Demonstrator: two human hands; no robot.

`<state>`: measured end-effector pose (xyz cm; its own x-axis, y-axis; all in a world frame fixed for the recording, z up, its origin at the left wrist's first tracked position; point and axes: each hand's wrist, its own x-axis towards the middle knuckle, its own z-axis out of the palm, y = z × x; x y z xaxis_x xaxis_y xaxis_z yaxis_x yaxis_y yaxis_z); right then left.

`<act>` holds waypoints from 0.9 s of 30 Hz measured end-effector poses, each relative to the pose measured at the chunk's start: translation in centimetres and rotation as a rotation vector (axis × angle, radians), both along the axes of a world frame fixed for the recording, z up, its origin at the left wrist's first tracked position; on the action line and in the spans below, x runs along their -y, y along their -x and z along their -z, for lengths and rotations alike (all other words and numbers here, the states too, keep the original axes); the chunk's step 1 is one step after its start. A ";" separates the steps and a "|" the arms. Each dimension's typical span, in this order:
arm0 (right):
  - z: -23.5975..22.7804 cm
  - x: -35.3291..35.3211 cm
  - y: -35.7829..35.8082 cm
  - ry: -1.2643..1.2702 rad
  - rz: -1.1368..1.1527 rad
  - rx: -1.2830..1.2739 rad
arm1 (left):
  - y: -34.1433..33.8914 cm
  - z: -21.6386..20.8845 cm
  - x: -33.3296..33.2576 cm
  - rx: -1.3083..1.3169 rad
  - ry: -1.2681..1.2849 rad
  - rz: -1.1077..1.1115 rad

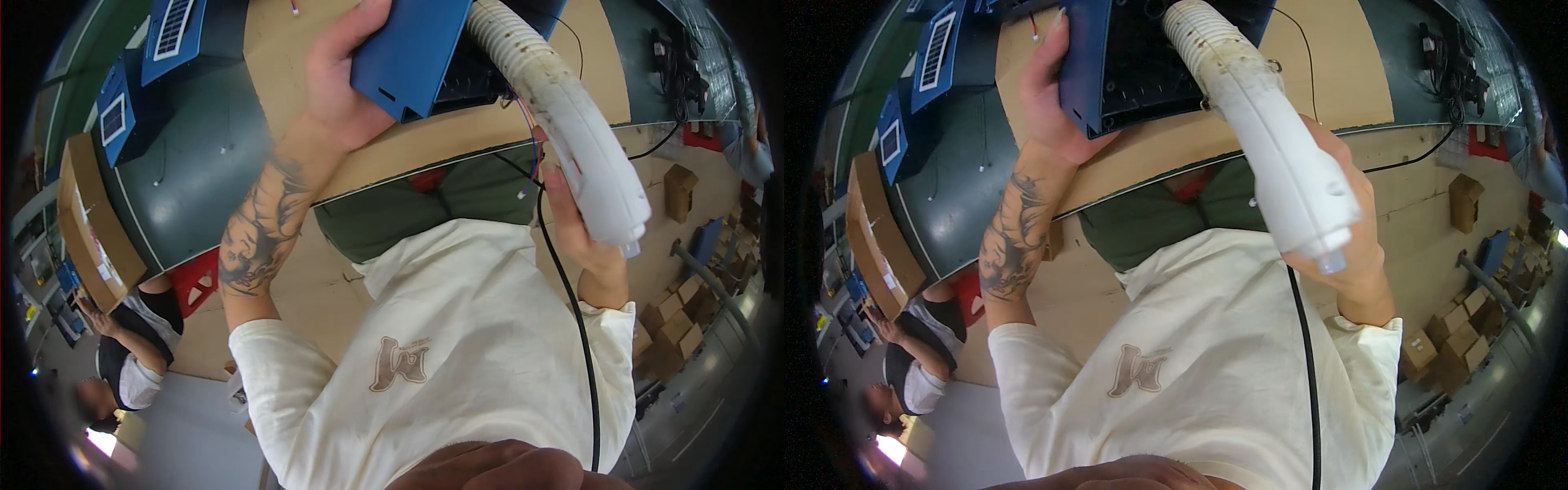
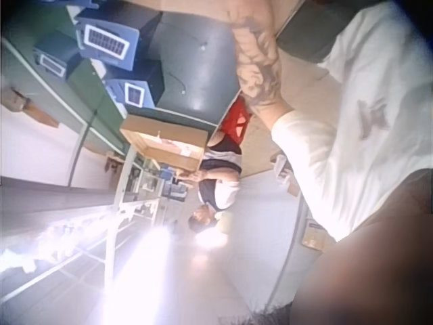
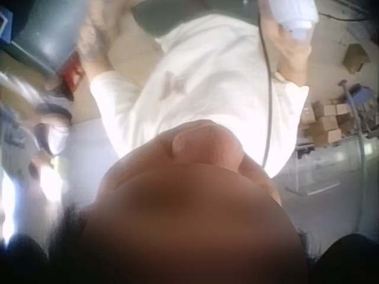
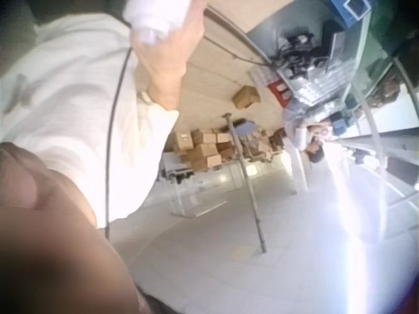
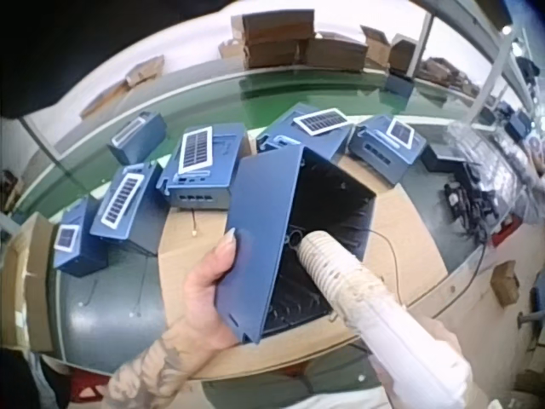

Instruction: Use a hot glue gun to attach small solar panels to blue plastic enclosures on an assembly line.

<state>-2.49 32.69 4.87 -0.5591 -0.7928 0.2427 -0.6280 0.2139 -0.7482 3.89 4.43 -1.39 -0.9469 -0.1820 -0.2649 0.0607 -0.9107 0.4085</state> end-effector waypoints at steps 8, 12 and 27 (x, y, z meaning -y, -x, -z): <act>1.3 -2.4 -1.6 0.524 0.188 0.786 | -0.2 -1.0 0.4 -0.096 -0.061 0.109; 5.2 -4.3 -0.3 0.929 0.073 1.039 | -0.4 -2.9 -1.1 -0.111 -0.169 0.143; 5.3 -1.7 1.6 1.115 -0.382 1.370 | 1.5 -4.0 -5.5 0.006 -0.086 0.111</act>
<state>-4.11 34.39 -0.45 -0.6444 -0.7167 0.2667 0.6033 -0.6908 -0.3986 2.38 9.91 2.64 -0.9583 -0.0527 -0.2809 -0.0446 -0.9433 0.3290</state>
